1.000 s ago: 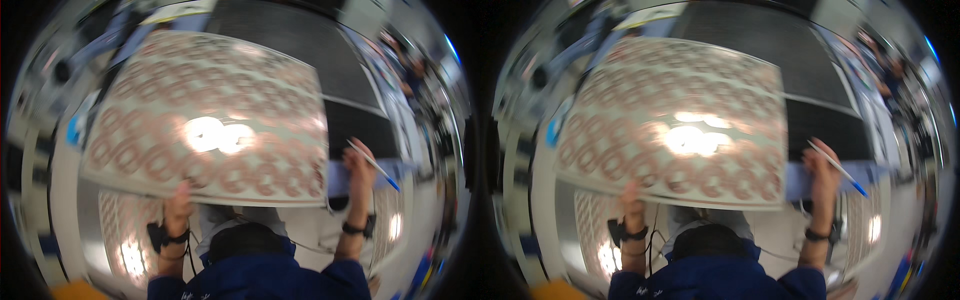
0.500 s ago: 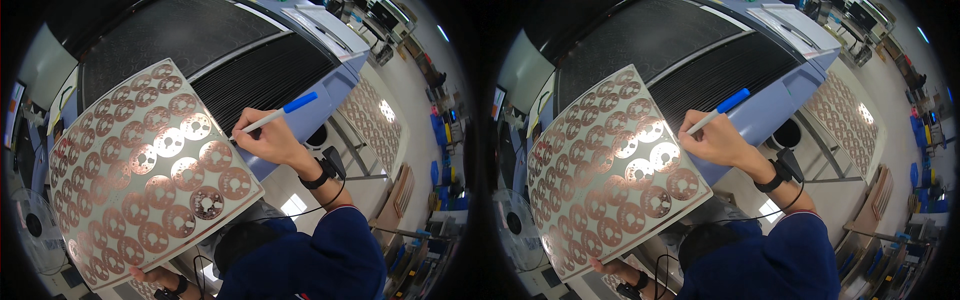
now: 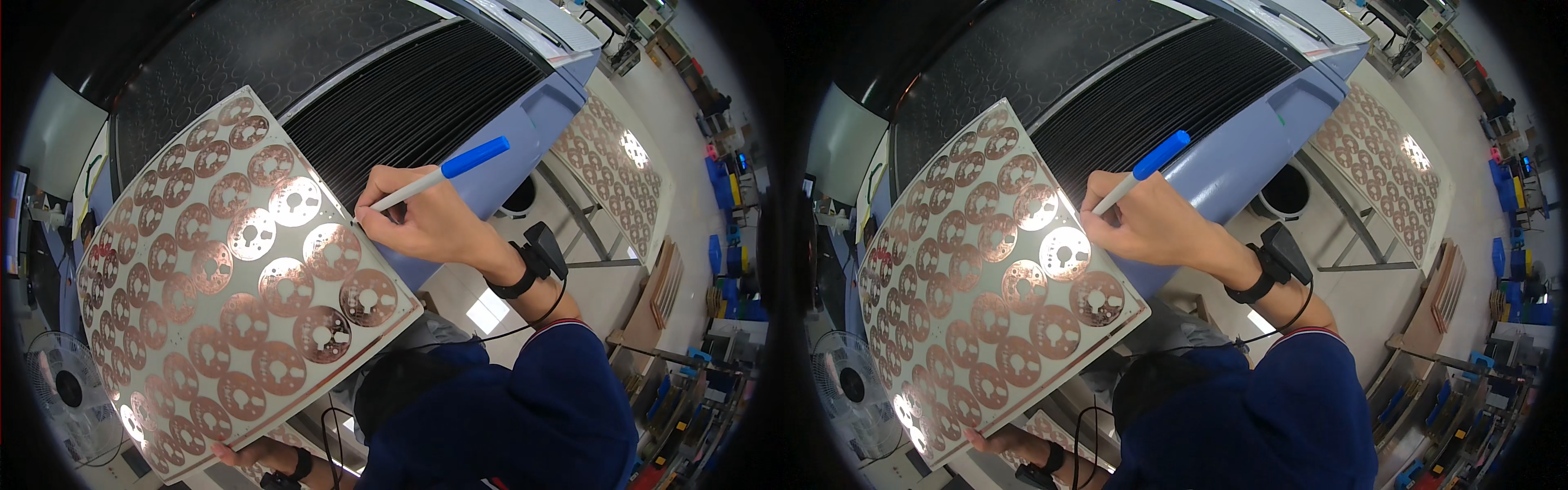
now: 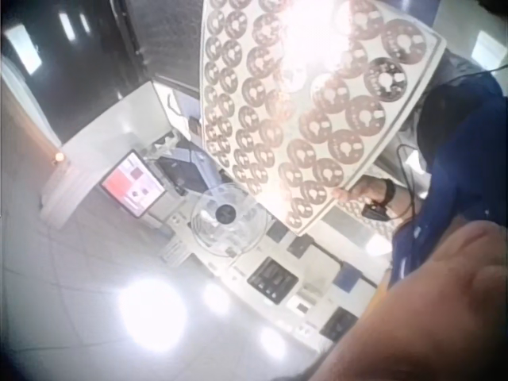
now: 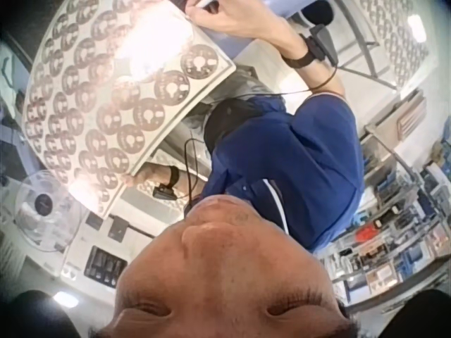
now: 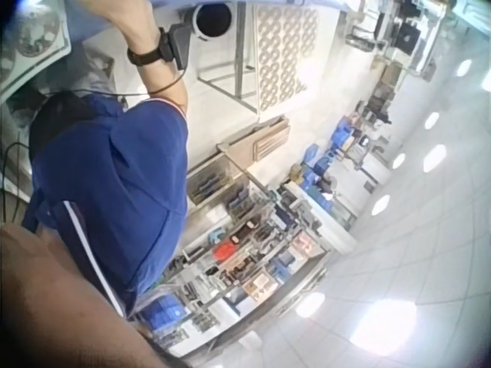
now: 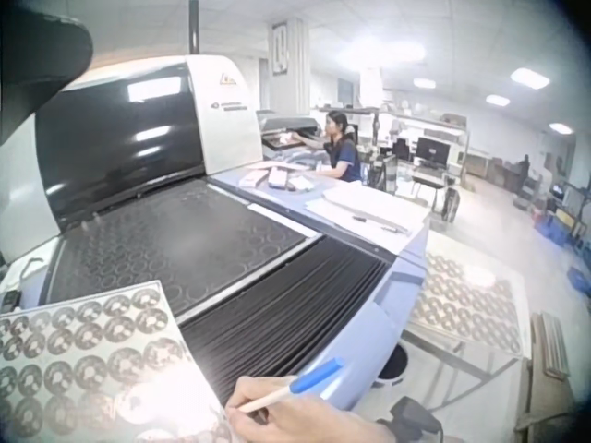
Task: Inspecting and marking circular copper-plated patterns on a metal sheet in a fabrication facility.
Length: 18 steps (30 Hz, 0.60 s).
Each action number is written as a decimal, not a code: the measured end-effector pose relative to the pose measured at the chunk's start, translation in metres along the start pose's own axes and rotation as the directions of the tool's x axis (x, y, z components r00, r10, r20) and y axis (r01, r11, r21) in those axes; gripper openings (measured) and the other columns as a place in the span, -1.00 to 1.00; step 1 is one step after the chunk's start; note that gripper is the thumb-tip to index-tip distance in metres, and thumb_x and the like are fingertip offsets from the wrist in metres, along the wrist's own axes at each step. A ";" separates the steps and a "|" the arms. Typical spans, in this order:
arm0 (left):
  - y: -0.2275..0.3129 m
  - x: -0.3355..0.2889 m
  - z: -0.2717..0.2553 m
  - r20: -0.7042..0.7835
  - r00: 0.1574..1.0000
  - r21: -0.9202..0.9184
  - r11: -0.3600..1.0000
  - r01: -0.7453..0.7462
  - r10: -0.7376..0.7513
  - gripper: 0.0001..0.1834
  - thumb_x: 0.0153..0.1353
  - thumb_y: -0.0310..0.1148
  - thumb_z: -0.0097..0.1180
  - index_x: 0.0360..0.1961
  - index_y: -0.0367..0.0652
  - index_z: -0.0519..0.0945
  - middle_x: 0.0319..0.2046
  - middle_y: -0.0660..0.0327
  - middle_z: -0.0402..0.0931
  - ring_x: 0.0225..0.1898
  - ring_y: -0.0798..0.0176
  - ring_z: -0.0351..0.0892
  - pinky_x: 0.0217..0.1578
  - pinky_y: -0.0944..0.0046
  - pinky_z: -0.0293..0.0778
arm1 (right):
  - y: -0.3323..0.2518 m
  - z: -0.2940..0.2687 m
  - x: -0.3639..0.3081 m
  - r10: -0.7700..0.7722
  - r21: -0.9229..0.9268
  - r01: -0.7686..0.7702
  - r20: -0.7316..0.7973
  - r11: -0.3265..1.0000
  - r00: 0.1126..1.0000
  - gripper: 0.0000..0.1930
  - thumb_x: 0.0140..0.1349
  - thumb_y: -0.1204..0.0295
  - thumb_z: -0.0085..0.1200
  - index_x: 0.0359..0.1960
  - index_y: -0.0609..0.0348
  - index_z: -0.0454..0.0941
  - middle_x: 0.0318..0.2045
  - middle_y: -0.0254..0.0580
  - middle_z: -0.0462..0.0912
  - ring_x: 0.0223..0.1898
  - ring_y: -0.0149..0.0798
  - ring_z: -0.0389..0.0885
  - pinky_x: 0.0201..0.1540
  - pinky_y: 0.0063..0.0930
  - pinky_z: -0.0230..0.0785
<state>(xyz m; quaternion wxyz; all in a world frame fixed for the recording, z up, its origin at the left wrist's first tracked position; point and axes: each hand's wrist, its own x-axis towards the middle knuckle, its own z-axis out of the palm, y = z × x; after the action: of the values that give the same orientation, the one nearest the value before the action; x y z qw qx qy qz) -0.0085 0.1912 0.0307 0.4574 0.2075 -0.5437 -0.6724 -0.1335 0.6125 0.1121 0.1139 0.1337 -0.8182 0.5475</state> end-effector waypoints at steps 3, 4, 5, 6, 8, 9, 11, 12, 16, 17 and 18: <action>0.007 -0.005 0.008 0.012 1.000 0.007 1.000 -0.025 0.025 -0.45 0.19 -0.09 -0.06 0.03 -0.35 0.50 0.09 -0.11 0.46 0.14 -0.02 0.48 0.13 -0.08 0.46 | 0.002 0.002 -0.001 -0.001 0.001 0.001 0.002 1.000 1.000 -0.89 0.13 0.48 0.14 -0.46 0.27 0.55 -0.65 -0.22 0.54 -0.64 -0.41 0.44 -0.57 -0.48 0.23; 0.010 -0.008 0.012 0.017 1.000 0.006 1.000 -0.027 0.027 -0.46 0.19 -0.10 -0.05 0.01 -0.35 0.51 0.08 -0.11 0.47 0.13 -0.03 0.48 0.12 -0.08 0.46 | 0.003 0.001 -0.001 0.003 0.005 -0.003 0.010 1.000 1.000 -0.89 0.13 0.48 0.14 -0.47 0.27 0.55 -0.66 -0.22 0.54 -0.65 -0.41 0.45 -0.58 -0.48 0.23; 0.006 -0.003 0.004 0.016 0.999 0.007 1.000 -0.029 0.028 -0.46 0.19 -0.10 -0.05 0.01 -0.35 0.51 0.08 -0.11 0.47 0.13 -0.03 0.48 0.12 -0.08 0.46 | 0.003 0.001 -0.001 0.002 0.007 -0.002 0.010 1.000 1.000 -0.89 0.13 0.48 0.14 -0.47 0.27 0.55 -0.66 -0.22 0.54 -0.65 -0.41 0.45 -0.58 -0.48 0.23; -0.003 0.005 -0.009 0.042 0.998 0.006 0.999 -0.051 0.051 -0.47 0.19 -0.10 -0.04 0.00 -0.34 0.51 0.08 -0.11 0.47 0.13 -0.03 0.48 0.13 -0.08 0.46 | 0.004 0.000 -0.002 -0.010 0.016 0.010 0.021 1.000 1.000 -0.91 0.11 0.49 0.15 -0.47 0.26 0.56 -0.62 -0.28 0.55 -0.62 -0.48 0.44 -0.57 -0.55 0.23; -0.002 0.005 -0.010 0.063 0.995 0.006 0.997 -0.074 0.074 -0.48 0.19 -0.10 -0.04 -0.01 -0.34 0.52 0.08 -0.11 0.48 0.13 -0.03 0.48 0.13 -0.08 0.45 | 0.004 -0.002 -0.003 -0.024 0.027 0.023 0.037 0.999 0.999 -0.92 0.08 0.50 0.16 -0.48 0.25 0.57 -0.59 -0.34 0.57 -0.59 -0.55 0.43 -0.57 -0.61 0.23; -0.003 0.003 -0.010 0.044 0.998 -0.013 0.999 -0.044 0.045 -0.48 0.19 -0.10 -0.03 -0.01 -0.34 0.52 0.08 -0.11 0.47 0.13 -0.03 0.47 0.13 -0.09 0.45 | 0.004 -0.003 -0.004 -0.009 0.016 0.008 0.031 1.000 0.999 -0.93 0.07 0.50 0.16 -0.49 0.25 0.57 -0.59 -0.34 0.56 -0.59 -0.55 0.43 -0.57 -0.61 0.22; -0.001 0.001 -0.002 0.023 1.000 -0.036 0.999 -0.020 0.021 -0.48 0.19 -0.10 -0.03 -0.01 -0.34 0.52 0.09 -0.10 0.47 0.14 -0.03 0.47 0.13 -0.10 0.45 | 0.004 -0.005 -0.004 0.001 0.007 -0.001 0.026 1.000 1.000 -0.93 0.07 0.51 0.16 -0.49 0.26 0.57 -0.59 -0.34 0.56 -0.59 -0.55 0.42 -0.57 -0.61 0.22; -0.002 0.000 0.000 0.030 0.999 -0.018 1.000 -0.016 0.017 -0.48 0.19 -0.11 -0.03 0.00 -0.33 0.51 0.10 -0.10 0.46 0.14 -0.03 0.46 0.14 -0.10 0.44 | 0.004 -0.007 -0.005 0.004 0.022 -0.004 0.038 1.000 0.999 -0.91 0.08 0.49 0.16 -0.49 0.26 0.56 -0.63 -0.29 0.55 -0.61 -0.50 0.45 -0.57 -0.56 0.23; -0.006 0.001 -0.005 0.064 0.998 -0.036 0.999 0.025 -0.023 -0.44 0.19 -0.10 -0.03 0.07 -0.33 0.50 0.15 -0.09 0.43 0.18 -0.04 0.44 0.19 -0.10 0.40 | 0.015 -0.005 -0.003 -0.097 0.129 0.104 -0.056 0.986 0.994 -0.93 0.12 0.51 0.17 -0.46 0.24 0.56 -0.58 -0.28 0.59 -0.54 -0.50 0.52 -0.51 -0.57 0.31; 0.009 -0.012 0.012 0.107 0.989 -0.086 0.990 0.109 -0.100 -0.39 0.25 -0.11 -0.07 0.19 -0.35 0.43 0.19 -0.09 0.41 0.22 -0.05 0.42 0.24 -0.10 0.37 | 0.017 -0.003 -0.004 -0.115 0.136 0.118 -0.028 0.984 0.993 -0.93 0.12 0.51 0.17 -0.46 0.24 0.56 -0.58 -0.28 0.59 -0.54 -0.50 0.52 -0.51 -0.57 0.31; 0.012 -0.010 0.012 0.072 0.993 -0.091 0.991 0.097 -0.091 -0.39 0.25 -0.11 -0.07 0.19 -0.35 0.43 0.19 -0.09 0.41 0.22 -0.05 0.42 0.24 -0.10 0.37 | 0.018 -0.002 -0.006 -0.024 0.264 0.060 -0.137 0.963 0.990 -0.94 0.16 0.53 0.16 -0.44 0.24 0.56 -0.54 -0.30 0.61 -0.51 -0.52 0.52 -0.46 -0.59 0.33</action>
<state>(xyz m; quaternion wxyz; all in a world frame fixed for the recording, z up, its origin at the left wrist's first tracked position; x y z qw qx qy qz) -0.0082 0.2062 0.0439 0.4158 0.1882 -0.5161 -0.7248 -0.1338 0.6211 0.0950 0.1607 0.1284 -0.7245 0.6579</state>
